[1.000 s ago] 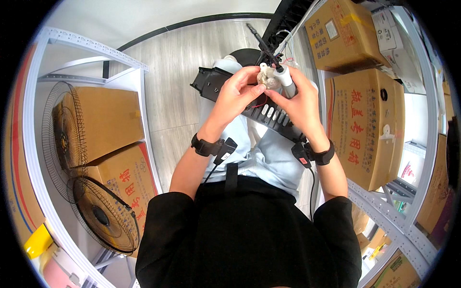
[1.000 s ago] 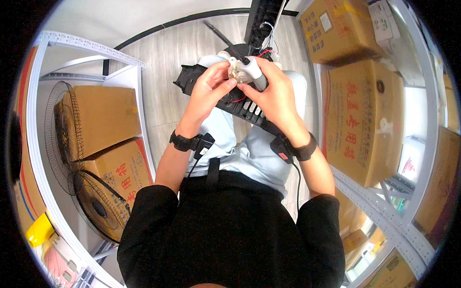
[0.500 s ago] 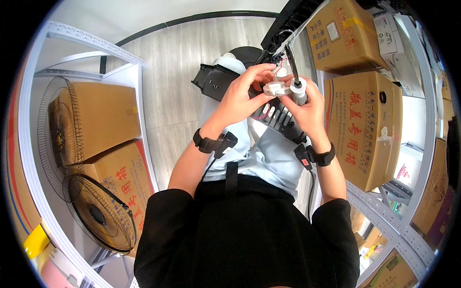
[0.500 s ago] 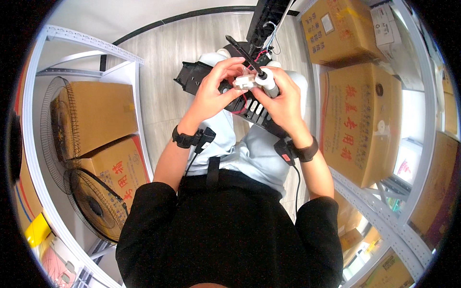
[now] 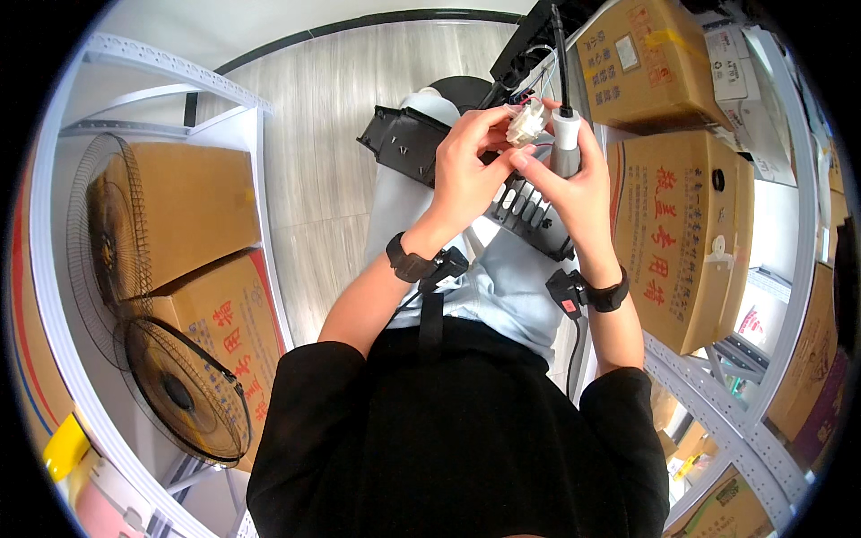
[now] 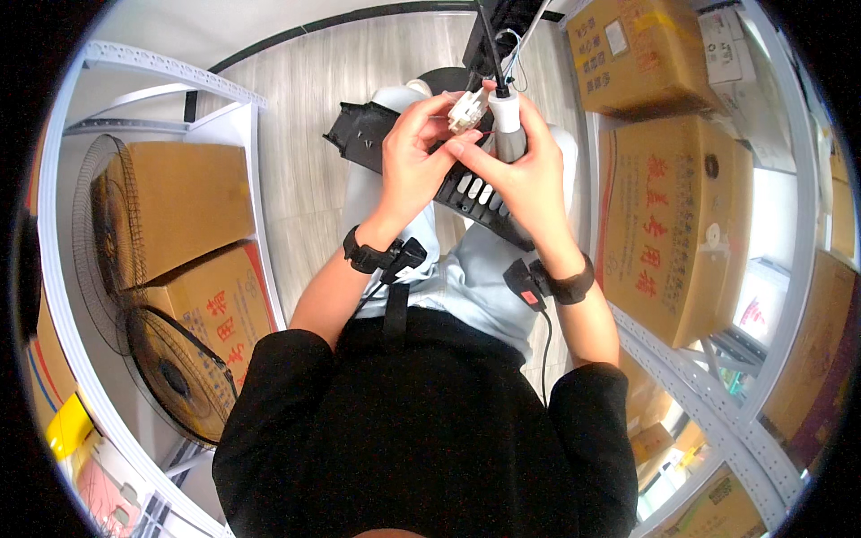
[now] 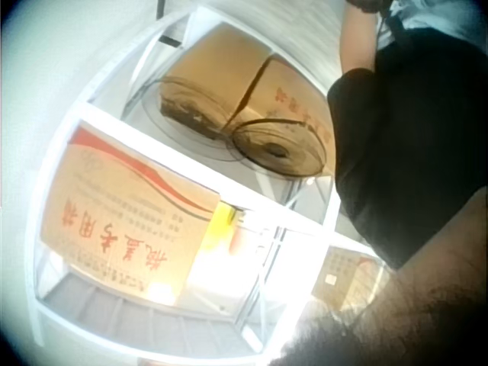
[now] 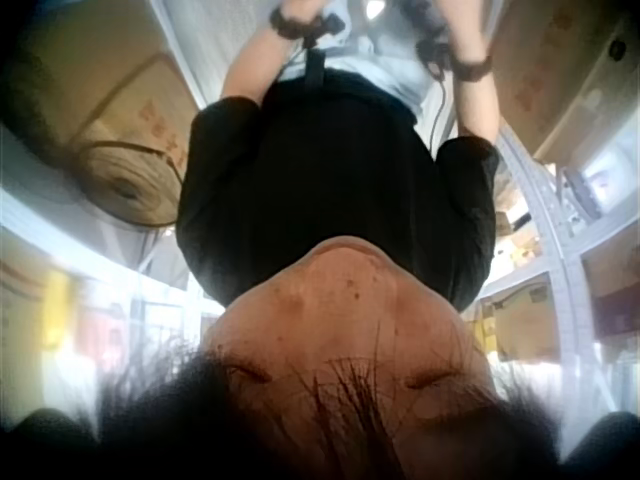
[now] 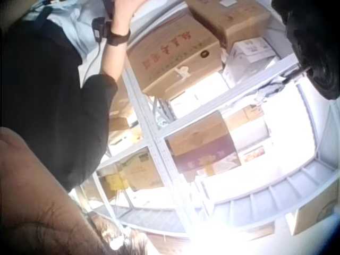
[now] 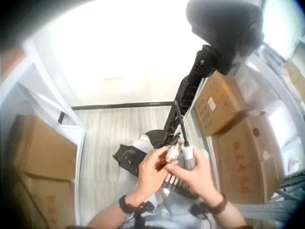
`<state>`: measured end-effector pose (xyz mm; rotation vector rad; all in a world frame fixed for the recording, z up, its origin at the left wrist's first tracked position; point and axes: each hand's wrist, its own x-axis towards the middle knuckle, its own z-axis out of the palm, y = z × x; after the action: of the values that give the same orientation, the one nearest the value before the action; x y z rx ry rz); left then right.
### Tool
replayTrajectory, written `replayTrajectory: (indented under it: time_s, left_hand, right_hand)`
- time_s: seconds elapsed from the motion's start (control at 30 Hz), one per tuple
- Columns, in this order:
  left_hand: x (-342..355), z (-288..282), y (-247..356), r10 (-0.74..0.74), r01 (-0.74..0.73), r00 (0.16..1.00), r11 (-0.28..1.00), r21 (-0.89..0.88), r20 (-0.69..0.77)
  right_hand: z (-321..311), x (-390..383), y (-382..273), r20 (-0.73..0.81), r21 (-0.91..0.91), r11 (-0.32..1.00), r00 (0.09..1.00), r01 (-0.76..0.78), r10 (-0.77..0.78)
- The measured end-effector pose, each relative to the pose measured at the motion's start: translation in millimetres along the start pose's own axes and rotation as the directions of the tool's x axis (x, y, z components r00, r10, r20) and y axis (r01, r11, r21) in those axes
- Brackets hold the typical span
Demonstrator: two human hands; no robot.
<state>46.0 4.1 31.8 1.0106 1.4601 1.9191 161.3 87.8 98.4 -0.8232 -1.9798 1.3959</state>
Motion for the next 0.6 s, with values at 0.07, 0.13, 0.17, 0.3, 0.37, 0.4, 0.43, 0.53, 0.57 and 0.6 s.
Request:
replayTrajectory:
  time_s: [0.07, 0.13, 0.17, 0.3, 0.37, 0.4, 0.43, 0.53, 0.57, 0.6]
  left_hand:
    - [-3, 0, -2, 0.032, -0.032, 0.999, 0.999, 0.022, -0.003]
    - [-3, -2, -2, 0.032, -0.033, 0.999, 0.999, 0.038, 0.008]
    - [-4, 0, -1, 0.011, -0.011, 0.999, 1.0, -0.002, -0.037]
    - [-4, -16, -2, -0.066, 0.066, 0.997, 0.998, -0.013, -0.046]
    - [-4, -32, -5, -0.095, 0.091, 0.991, 0.995, -0.05, -0.093]
    - [-4, -41, -9, -0.072, 0.069, 0.992, 0.997, -0.029, -0.107]
    - [-5, -48, -5, -0.064, 0.065, 0.987, 0.998, 0.003, -0.148]
    - [-18, -74, -7, 0.018, 0.039, 0.982, 0.957, 0.288, -0.19]
    - [-23, -79, -6, 0.036, 0.032, 0.983, 0.934, 0.356, -0.183]
    - [-28, -83, -4, 0.055, 0.027, 0.982, 0.905, 0.426, -0.179]
  right_hand:
    - [5, 0, 6, -0.042, 0.011, 1.0, 0.999, -0.027, 0.028]
    - [7, 0, 4, -0.062, -0.05, 0.999, 0.998, 0.001, -0.004]
    - [7, 0, 6, -0.06, -0.065, 0.998, 0.998, 0.008, -0.012]
    - [2, 2, -2, 0.034, -0.248, 0.966, 0.997, 0.075, -0.069]
    - [-1, 5, -1, 0.122, -0.295, 0.935, 0.979, 0.195, -0.165]
    - [-4, 8, 0, 0.199, -0.312, 0.919, 0.962, 0.241, -0.185]
    - [-7, 12, 1, 0.277, -0.323, 0.901, 0.94, 0.288, -0.201]
    - [-7, 17, 1, 0.405, -0.375, 0.881, 0.906, 0.29, -0.126]
    - [-9, 17, 1, 0.418, -0.398, 0.883, 0.906, 0.249, -0.067]
    - [-10, 19, 1, 0.435, -0.418, 0.883, 0.9, 0.212, -0.01]
